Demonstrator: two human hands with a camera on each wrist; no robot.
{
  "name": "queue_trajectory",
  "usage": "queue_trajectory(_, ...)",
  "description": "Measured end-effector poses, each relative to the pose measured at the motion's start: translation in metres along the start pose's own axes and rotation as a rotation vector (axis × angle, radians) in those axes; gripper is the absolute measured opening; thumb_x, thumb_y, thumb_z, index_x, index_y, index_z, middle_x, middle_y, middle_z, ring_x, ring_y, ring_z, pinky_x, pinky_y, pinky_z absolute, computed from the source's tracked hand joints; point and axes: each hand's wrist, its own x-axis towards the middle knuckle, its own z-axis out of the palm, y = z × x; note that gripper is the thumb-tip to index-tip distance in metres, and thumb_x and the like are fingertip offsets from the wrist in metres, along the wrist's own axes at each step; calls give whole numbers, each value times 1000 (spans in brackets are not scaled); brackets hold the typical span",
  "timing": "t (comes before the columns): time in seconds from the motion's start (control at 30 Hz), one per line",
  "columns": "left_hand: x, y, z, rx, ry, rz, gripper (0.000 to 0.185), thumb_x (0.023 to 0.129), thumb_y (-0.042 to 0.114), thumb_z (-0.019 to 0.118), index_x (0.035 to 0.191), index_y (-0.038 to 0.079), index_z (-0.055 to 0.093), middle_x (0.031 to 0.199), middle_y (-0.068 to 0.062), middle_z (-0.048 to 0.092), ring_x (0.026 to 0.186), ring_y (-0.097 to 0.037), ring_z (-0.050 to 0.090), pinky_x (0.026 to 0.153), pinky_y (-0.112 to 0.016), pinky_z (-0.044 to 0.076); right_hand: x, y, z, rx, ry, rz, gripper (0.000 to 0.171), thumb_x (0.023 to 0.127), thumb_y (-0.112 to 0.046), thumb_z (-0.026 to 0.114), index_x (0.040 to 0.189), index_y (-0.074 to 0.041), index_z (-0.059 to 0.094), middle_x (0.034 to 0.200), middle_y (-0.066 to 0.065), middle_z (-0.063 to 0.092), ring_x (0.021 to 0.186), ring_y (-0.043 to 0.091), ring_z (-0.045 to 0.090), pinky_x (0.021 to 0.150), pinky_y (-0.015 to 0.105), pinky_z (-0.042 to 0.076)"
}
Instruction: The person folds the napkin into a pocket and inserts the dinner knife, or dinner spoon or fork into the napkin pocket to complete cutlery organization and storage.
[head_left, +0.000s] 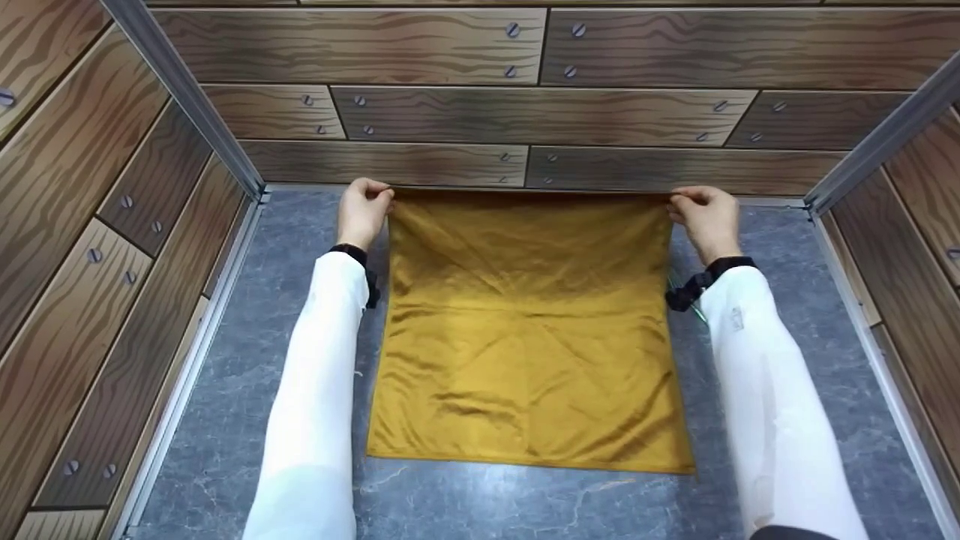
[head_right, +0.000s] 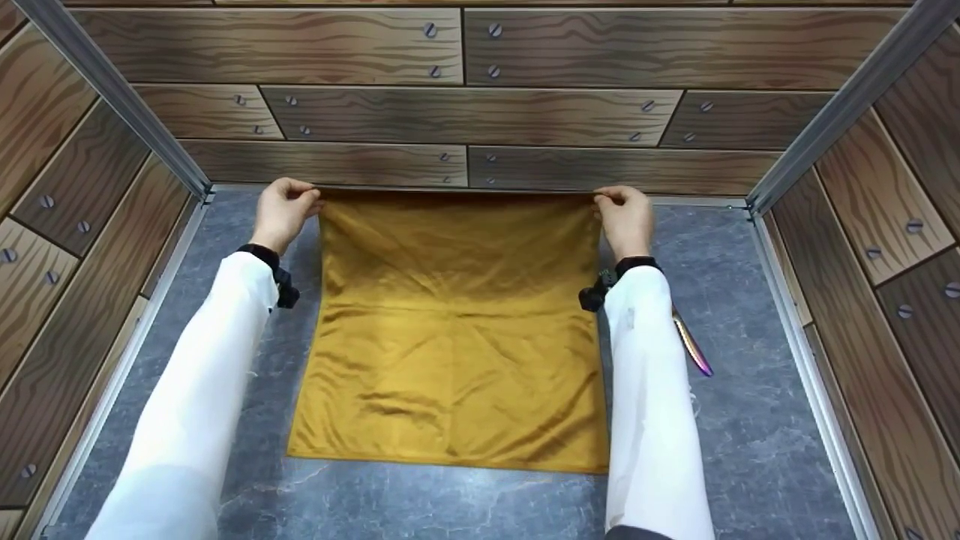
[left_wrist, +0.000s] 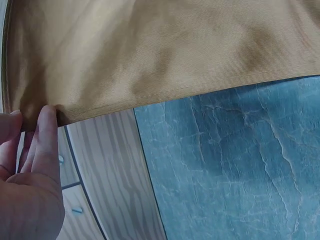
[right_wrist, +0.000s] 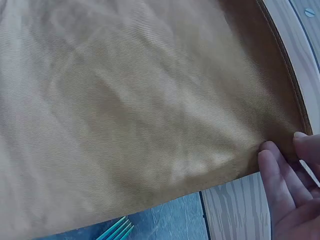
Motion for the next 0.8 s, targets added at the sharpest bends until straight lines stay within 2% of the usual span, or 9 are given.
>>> queue_trajectory(0.1,0,2,0,70,32,12,21,96,14,62,112,1,67,113,-15,69,101,-22,66,85,-26,52,0,-2,2,-42,13,-22,26,100,-9,56,120,6,64,110,7,65,87,4,70,84,21,58)
queue_trajectory(0.17,0,3,0,87,50,16,21,96,16,62,112,3,68,116,-14,69,105,-20,64,88,-27,50,0,-3,3,-68,31,-45,24,100,-8,53,118,3,63,111,7,63,92,7,68,87,21,57)
queue_trajectory(0.27,0,5,2,49,69,31,21,97,16,61,114,4,67,119,-13,68,112,-20,64,94,-27,50,0,-4,5,-104,74,-93,22,99,-8,51,116,0,64,106,3,61,94,8,64,86,19,54)
queue_trajectory(0.4,-1,5,4,-49,81,80,21,98,12,59,114,1,64,120,-15,65,115,-23,64,97,-28,50,-1,-5,5,-111,119,-149,22,98,-9,53,114,-3,65,104,0,62,89,4,60,79,16,48)
queue_trajectory(0.53,-6,-3,2,-76,64,106,19,97,11,60,111,-1,64,119,-16,65,115,-23,64,97,-28,51,-6,-1,1,-110,96,-168,21,97,-16,61,113,-3,66,108,0,66,89,-2,61,78,14,47)
queue_trajectory(0.8,-24,-22,-11,-2,-16,112,21,94,13,63,109,-1,66,115,-14,68,110,-22,66,93,-29,52,-30,15,-15,-218,56,-187,28,95,-29,68,109,-4,69,111,4,71,89,-6,61,78,11,48)
